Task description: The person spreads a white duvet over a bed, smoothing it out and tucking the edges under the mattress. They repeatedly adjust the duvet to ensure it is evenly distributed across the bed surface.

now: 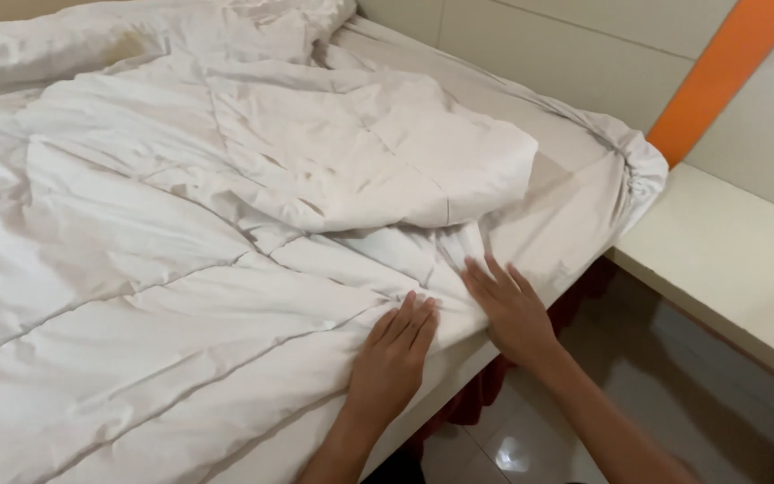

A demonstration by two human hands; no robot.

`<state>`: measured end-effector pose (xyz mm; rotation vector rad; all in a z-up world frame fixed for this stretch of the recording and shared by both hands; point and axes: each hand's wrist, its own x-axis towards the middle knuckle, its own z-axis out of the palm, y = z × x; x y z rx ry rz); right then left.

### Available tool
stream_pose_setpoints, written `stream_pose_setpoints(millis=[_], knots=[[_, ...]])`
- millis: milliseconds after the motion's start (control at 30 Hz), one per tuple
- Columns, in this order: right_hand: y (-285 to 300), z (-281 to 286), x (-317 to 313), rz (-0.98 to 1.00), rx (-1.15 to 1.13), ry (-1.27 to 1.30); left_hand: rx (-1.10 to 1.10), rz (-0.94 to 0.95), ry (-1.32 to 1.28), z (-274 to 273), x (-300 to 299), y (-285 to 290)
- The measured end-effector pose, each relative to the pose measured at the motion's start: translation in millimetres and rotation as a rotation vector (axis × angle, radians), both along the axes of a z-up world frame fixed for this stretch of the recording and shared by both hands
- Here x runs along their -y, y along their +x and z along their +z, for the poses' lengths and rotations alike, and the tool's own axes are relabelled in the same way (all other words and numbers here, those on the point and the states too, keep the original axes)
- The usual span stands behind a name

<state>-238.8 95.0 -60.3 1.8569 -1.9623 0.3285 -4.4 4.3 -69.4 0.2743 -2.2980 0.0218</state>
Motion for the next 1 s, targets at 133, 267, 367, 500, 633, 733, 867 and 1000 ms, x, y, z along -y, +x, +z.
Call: stream_pose_setpoints(millis=[133,267,367,500,633,733,867,1000], knots=[[10,-10,-20,0.035,0.039,-0.036,0.058,-0.020,-0.061,1,1,-5],[9,-12,-15,0.023,0.075,-0.083,0.094,-0.052,0.027,6,-4,-4],[-3,-9,-3,0.007,0.102,-0.174,0.110,-0.027,0.094,15,-7,-8],[-27,2,12,-0.118,0.150,-0.215,0.050,-0.006,0.121,27,-11,-33],[-32,3,19,-0.078,0.175,-0.162,0.095,-0.011,0.125,29,-11,-71],[-41,-5,11,-0.046,0.137,-0.169,0.089,0.075,-0.074,13,-6,-98],[-38,0,-28,-0.123,0.025,-0.147,0.063,0.021,-0.059,9,-13,-102],[-37,-25,-60,-0.062,-0.090,-0.224,0.034,-0.174,-0.041,8,-21,-85]])
